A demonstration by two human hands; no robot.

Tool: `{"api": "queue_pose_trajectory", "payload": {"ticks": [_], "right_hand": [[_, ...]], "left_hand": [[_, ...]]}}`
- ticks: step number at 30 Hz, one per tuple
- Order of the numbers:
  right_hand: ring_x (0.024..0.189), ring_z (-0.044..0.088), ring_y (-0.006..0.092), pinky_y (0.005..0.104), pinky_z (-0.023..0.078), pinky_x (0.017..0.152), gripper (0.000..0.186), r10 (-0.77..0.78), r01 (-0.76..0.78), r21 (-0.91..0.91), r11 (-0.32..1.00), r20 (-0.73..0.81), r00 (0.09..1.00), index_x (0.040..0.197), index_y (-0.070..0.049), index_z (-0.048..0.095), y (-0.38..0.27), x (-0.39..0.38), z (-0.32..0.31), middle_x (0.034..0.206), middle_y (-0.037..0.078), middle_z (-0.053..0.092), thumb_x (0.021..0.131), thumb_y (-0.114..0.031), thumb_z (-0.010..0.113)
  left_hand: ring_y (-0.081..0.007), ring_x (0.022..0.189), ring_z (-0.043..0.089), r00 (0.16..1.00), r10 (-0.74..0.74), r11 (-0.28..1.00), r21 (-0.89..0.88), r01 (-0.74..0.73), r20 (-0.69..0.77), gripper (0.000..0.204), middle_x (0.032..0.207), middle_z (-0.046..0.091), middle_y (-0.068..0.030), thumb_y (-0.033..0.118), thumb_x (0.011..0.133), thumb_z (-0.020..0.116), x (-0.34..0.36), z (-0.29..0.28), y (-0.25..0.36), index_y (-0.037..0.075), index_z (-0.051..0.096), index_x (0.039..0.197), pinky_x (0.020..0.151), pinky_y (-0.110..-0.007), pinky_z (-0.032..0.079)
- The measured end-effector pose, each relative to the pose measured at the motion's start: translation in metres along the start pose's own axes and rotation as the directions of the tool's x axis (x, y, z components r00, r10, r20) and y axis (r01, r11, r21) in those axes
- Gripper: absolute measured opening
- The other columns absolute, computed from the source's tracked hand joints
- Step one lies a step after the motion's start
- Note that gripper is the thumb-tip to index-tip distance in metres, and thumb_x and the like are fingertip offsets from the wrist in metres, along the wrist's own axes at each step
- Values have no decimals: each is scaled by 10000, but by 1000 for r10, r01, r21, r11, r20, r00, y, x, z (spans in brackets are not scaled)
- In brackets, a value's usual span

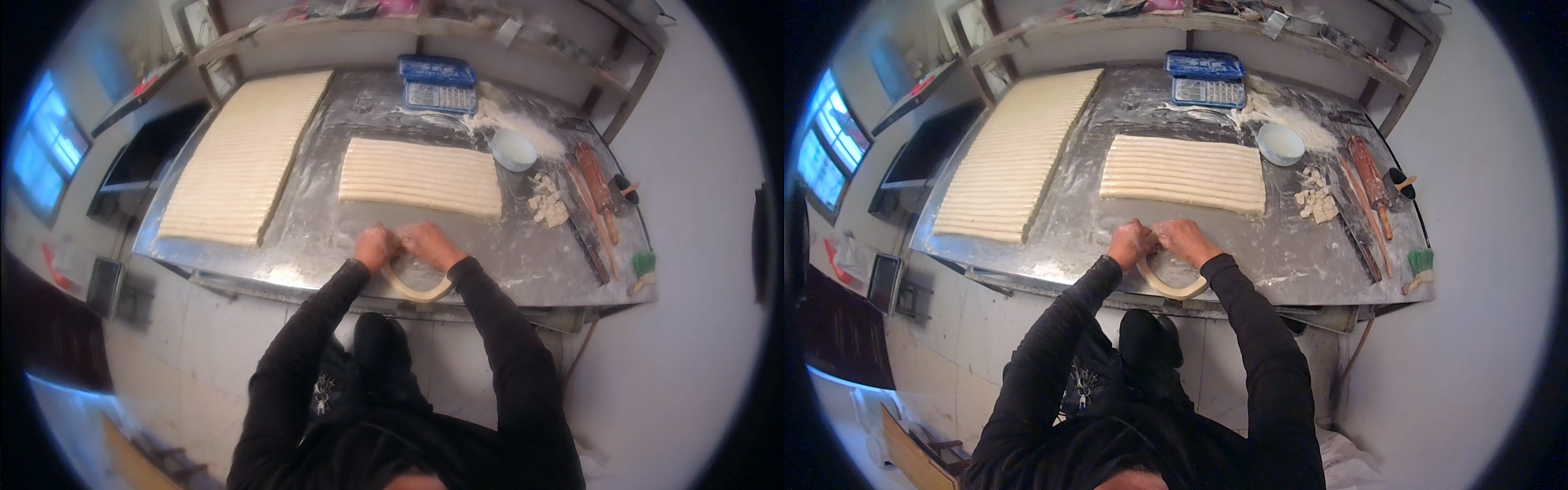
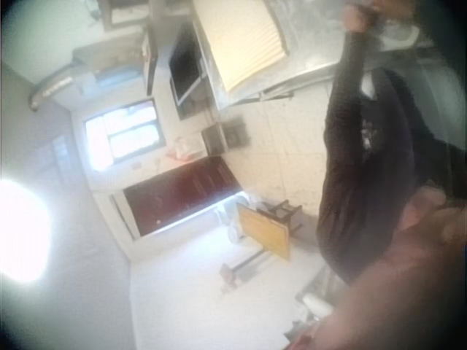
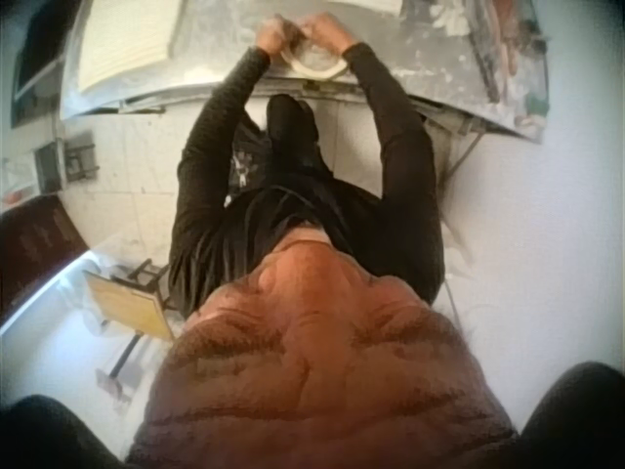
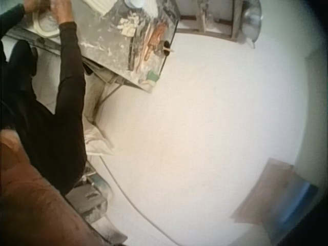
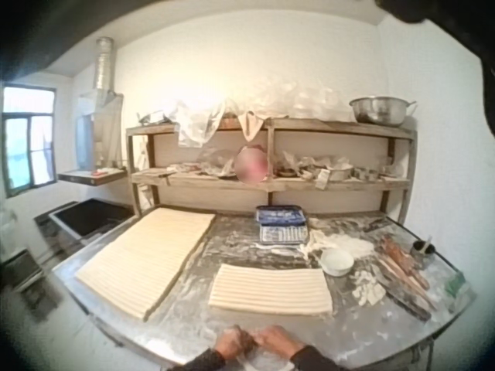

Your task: The person uses a small bowl to press and flatten long strips of dough on a metal table. They then pick up a strip of dough, roll it into a circular shape, and place it on the table. The person repeats this process with another strip of dough.

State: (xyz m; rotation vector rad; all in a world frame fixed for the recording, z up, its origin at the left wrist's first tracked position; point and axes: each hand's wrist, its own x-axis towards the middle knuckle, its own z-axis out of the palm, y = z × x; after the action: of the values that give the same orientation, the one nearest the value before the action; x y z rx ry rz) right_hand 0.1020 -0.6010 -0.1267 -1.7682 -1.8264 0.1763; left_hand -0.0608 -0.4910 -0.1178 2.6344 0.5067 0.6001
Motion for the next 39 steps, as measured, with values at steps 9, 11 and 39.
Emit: {"api": "queue_pose_trajectory", "payload": {"ticks": [9, 11, 39], "right_hand": [[1000, 655, 403, 494, 520, 866, 233, 363, -397, -358, 845, -160, 918, 975, -26, 706, -21, -36, -20, 964, 184, 696, 805, -184, 719], [1024, 653, 402, 493, 522, 889, 244, 450, -440, -388, 810, -70, 890, 970, -27, 716, -12, -44, -25, 1013, 200, 699, 817, -215, 693], [1092, 620, 348, 447, 499, 947, 485, -290, 202, -322, 925, -254, 923, 1299, -17, 595, -77, -64, -93, 1135, 158, 645, 823, -49, 686]], "left_hand": [[-374, 864, 671, 979, -203, 964, 170, 204, -25, 285, 913, 644, -193, 302, 697, 802, -25, -4, 18, 59, 709, 815, 741, -496, 543], [-378, 846, 674, 977, -207, 960, 183, 212, -43, 257, 907, 647, -200, 277, 710, 774, -22, 2, 22, 49, 699, 801, 727, -502, 544], [-317, 1025, 613, 936, 343, 939, -13, -345, -85, 417, 1042, 613, -106, 116, 686, 832, -35, -99, 15, 84, 656, 1063, 856, -409, 499]]}}
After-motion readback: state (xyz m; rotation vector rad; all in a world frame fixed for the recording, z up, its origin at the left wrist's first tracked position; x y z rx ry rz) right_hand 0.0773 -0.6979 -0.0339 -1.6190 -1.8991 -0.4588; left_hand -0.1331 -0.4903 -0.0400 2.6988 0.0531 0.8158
